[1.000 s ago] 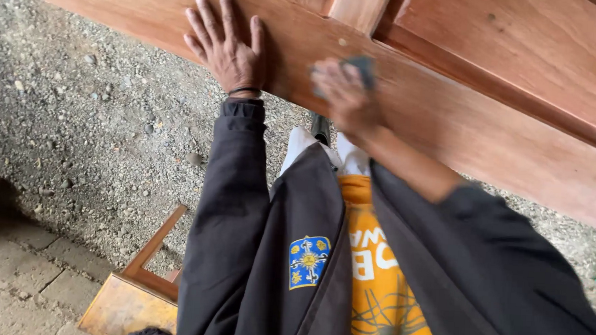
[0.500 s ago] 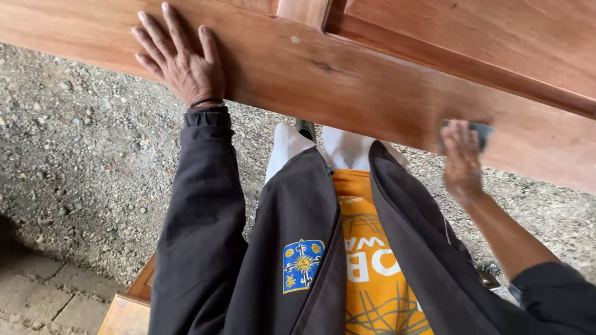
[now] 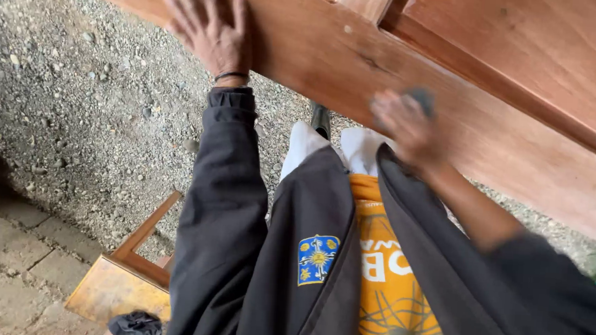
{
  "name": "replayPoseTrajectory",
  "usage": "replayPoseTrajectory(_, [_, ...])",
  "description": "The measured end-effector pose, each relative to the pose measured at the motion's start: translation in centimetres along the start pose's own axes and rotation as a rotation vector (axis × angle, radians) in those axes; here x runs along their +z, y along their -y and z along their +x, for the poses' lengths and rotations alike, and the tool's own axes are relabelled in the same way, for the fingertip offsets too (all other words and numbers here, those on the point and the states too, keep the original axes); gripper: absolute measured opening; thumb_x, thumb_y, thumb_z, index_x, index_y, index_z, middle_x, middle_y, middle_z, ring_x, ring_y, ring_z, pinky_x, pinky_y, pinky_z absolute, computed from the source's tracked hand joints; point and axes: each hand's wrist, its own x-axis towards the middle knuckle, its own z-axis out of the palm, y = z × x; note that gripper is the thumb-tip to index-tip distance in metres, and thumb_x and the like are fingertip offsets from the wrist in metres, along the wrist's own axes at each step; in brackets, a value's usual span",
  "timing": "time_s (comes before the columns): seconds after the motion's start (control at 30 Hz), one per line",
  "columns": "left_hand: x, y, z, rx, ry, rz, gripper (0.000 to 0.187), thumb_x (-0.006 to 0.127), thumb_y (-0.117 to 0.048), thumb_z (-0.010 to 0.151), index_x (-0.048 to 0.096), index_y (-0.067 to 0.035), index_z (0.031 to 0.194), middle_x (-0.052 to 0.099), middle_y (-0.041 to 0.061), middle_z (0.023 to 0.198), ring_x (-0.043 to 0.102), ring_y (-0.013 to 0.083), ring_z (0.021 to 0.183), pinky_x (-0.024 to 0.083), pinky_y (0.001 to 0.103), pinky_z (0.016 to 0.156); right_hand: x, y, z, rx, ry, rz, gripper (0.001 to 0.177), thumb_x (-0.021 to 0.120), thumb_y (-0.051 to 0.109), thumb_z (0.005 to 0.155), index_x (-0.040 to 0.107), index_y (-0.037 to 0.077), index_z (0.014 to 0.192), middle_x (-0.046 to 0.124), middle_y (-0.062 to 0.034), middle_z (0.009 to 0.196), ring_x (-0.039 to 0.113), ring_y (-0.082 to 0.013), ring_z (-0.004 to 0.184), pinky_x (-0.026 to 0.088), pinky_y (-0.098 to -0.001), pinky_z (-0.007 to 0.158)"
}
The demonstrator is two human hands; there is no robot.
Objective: Sanding a wooden door with sandpaper to smooth the surface and recessed panels.
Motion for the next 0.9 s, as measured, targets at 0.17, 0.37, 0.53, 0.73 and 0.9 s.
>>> replayPoseTrajectory(0.17, [3.3, 2.5, 0.2, -0.316, -0.11, -0.214, 0.07, 0.035, -0.07, 0.087, -0.002, -0.036, 0.136, -0.018, 0.011, 0.142, -0.013, 0.0316, 0.133, 0.008, 0.056, 0.106, -3.0, 1.4, -14.8, 0.347, 0.129, -0.103, 0.045, 0.035, -0.016, 0.083, 0.035, -0.004, 0.126, 0.034, -0.0202, 0.131, 0.028, -0.0332, 0.125, 0.021, -0.0464, 0.105])
replayPoseTrajectory(0.37, [4.6, 2.9, 0.1, -0.251, -0.201, -0.217, 0.069, 0.036, -0.068, 0.086, 0.009, -0.03, 0.137, -0.015, 0.01, 0.143, -0.011, 0.0325, 0.135, 0.009, 0.048, 0.112, 1.7, 2.9, 4.3, -0.014, 0.023, -0.105, 0.036, 0.03, 0.002, 0.085, 0.048, -0.002, 0.117, 0.045, -0.0168, 0.123, 0.043, -0.0314, 0.115, 0.03, -0.0415, 0.094])
replayPoseTrajectory(0.53, [2.0, 2.6, 0.2, -0.273, -0.113, -0.299, 0.062, 0.044, -0.062, 0.083, 0.034, -0.022, 0.13, -0.01, 0.012, 0.138, -0.009, 0.0345, 0.131, 0.003, 0.042, 0.112, 4.4, 4.3, 11.3, -0.038, 0.123, -0.183, 0.05, 0.034, -0.001, 0.077, 0.041, 0.002, 0.127, 0.033, -0.0108, 0.133, 0.028, -0.0238, 0.125, 0.016, -0.0367, 0.104])
replayPoseTrajectory(0.73, [3.7, 2.7, 0.1, -0.247, -0.185, -0.299, 0.063, 0.044, -0.062, 0.085, 0.029, -0.024, 0.132, -0.013, 0.008, 0.14, -0.006, 0.0369, 0.132, 0.01, 0.043, 0.113, -0.9, 1.8, -4.9, -0.019, 0.154, -0.06, 0.045, 0.027, -0.008, 0.079, 0.042, -0.003, 0.121, 0.04, -0.017, 0.128, 0.036, -0.0311, 0.12, 0.025, -0.0423, 0.101])
replayPoseTrajectory(0.9, [4.0, 2.7, 0.2, -0.231, -0.231, -0.334, 0.063, 0.046, -0.058, 0.086, 0.025, -0.022, 0.133, -0.012, 0.01, 0.142, -0.007, 0.0382, 0.134, 0.01, 0.044, 0.114, 1.2, 2.4, -1.3, 0.01, 0.161, -0.13, 0.042, 0.028, -0.003, 0.082, 0.045, 0.0, 0.12, 0.043, -0.0147, 0.127, 0.039, -0.0291, 0.12, 0.025, -0.041, 0.101])
